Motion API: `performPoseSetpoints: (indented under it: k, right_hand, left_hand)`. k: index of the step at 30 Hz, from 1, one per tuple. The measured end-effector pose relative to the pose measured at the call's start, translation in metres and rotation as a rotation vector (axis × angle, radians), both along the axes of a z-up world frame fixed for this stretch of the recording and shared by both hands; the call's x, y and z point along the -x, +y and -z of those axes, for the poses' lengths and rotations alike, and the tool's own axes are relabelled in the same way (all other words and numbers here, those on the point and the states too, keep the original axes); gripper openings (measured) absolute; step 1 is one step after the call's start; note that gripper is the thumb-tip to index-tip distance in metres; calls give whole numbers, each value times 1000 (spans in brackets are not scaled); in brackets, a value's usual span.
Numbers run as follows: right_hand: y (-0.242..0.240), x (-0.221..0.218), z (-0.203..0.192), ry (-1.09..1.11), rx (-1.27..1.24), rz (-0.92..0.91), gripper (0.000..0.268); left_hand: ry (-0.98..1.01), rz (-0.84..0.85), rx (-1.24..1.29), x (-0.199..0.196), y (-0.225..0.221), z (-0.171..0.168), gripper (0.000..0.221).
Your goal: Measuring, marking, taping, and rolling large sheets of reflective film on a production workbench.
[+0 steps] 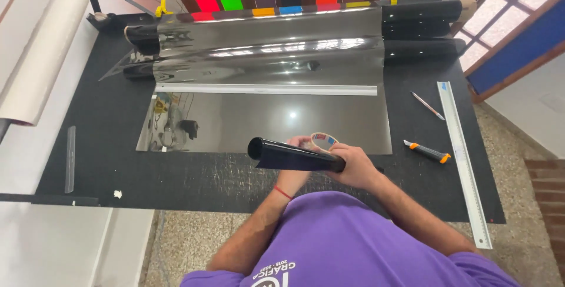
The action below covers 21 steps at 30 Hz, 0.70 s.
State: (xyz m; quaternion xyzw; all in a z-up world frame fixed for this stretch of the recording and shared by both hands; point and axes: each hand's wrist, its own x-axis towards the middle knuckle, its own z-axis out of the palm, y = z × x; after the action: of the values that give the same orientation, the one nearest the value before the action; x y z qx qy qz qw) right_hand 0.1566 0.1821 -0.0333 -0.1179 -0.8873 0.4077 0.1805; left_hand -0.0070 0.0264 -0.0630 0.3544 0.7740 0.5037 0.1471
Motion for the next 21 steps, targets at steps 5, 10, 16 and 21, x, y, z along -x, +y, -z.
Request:
performPoseSetpoints:
  k: [5,10,16,21]
  right_hand:
    - [-3,-3,8,-141,-82,15,39]
    - [-2,-8,23,-164,-145,7,42]
    - [-3,-12,-5,-114,-120,-50,40]
    - [-3,-21,-15,-42,-41,-150,35]
  left_hand:
    - [-99,-23,-92,2,-6,4,39]
    - [92,-76,-63,-7,-11,-11,23]
    - [79,-6,-39,-21,-27,-38,22]
    - [-172,-115,62,-8,-37,-35,29]
